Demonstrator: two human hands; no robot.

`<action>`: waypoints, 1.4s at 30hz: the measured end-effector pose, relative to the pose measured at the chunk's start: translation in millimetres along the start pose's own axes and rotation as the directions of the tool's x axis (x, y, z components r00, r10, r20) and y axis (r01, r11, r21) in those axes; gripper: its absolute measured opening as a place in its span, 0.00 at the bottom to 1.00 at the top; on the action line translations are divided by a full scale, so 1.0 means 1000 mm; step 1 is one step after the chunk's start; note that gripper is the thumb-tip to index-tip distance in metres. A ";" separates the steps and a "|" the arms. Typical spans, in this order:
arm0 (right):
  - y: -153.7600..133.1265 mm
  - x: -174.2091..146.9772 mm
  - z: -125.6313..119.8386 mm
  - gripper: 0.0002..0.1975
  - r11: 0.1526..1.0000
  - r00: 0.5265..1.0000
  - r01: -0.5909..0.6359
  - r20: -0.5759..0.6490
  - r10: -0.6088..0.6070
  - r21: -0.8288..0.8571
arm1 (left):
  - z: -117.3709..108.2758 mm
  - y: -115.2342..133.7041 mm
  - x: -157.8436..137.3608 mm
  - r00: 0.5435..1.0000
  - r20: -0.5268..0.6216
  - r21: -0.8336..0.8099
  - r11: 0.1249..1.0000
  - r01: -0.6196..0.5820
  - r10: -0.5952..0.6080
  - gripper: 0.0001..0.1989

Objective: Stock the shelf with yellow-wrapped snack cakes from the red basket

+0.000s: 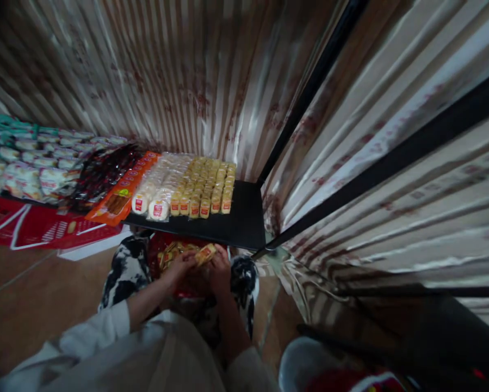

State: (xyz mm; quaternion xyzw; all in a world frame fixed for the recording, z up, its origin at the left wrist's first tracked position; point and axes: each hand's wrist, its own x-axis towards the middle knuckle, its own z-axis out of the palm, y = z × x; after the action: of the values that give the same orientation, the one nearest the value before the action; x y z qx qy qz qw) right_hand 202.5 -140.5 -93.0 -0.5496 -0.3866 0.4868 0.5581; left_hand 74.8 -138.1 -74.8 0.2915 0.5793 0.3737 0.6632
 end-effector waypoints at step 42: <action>-0.019 0.131 0.011 0.18 0.900 0.961 0.183 -0.120 -0.249 -0.396 | 0.037 0.063 0.051 0.687 0.261 0.809 0.234 -0.539 0.678 0.25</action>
State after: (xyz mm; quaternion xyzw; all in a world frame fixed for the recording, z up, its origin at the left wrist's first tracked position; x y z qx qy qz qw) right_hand 224.0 -9.5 -86.2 -0.6399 -0.4842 0.2893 0.5218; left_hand 104.1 -59.1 -45.9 0.7456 0.5675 0.2925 0.1910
